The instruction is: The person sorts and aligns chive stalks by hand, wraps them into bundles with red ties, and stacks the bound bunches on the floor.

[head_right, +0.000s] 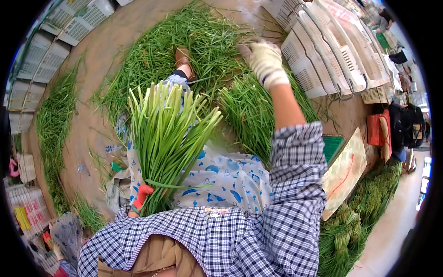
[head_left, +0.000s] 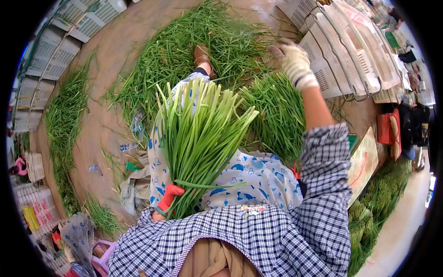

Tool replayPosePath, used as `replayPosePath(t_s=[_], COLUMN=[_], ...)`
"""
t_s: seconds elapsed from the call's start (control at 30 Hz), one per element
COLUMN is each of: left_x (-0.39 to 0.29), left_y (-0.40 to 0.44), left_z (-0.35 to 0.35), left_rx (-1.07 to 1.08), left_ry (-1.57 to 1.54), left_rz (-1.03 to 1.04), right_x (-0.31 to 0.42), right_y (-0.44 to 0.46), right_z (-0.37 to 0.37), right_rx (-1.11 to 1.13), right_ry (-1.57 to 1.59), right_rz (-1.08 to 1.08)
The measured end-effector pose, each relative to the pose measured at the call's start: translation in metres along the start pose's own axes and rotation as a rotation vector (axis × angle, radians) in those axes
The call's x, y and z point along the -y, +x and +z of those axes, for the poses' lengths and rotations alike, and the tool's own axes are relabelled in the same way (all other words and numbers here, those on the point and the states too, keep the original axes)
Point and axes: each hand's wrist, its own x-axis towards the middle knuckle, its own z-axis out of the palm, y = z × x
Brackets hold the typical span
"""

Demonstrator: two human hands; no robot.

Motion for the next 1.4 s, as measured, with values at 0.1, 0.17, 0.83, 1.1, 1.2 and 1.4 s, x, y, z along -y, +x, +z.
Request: replayPosePath(t_s=[0.1, 0.17, 0.83, 1.1, 1.2, 1.4], left_x=[0.013, 0.007, -0.183, -0.155, -0.126, -0.142], left_y=[0.002, 0.003, 0.033, 0.143, 0.141, 0.159], left_z=[0.006, -0.01, 0.103, 0.15, 0.173, 0.156], left_rx=[0.005, 0.037, -0.473, 0.213, -0.004, 0.045], left_ry=[-0.078, 0.032, 2.108, 1.938, 1.877, 1.359], left_rz=[0.084, 0.009, 1.011, 0.339, 0.446, 0.32], right_x=[-0.008, -0.01, 0.1, 0.123, 0.129, 0.109], right_y=[-0.064, -0.127, -0.172, -0.159, -0.151, -0.171], right_z=[0.023, 0.064, 0.134, 0.09, 0.094, 0.073], right_rx=[0.03, 0.104, 0.545, 0.632, 0.43, 0.546], right_ry=[0.42, 0.983, 1.998, 2.164, 1.997, 2.156], right_rz=[0.014, 0.105, 0.462, 0.406, 0.335, 0.356])
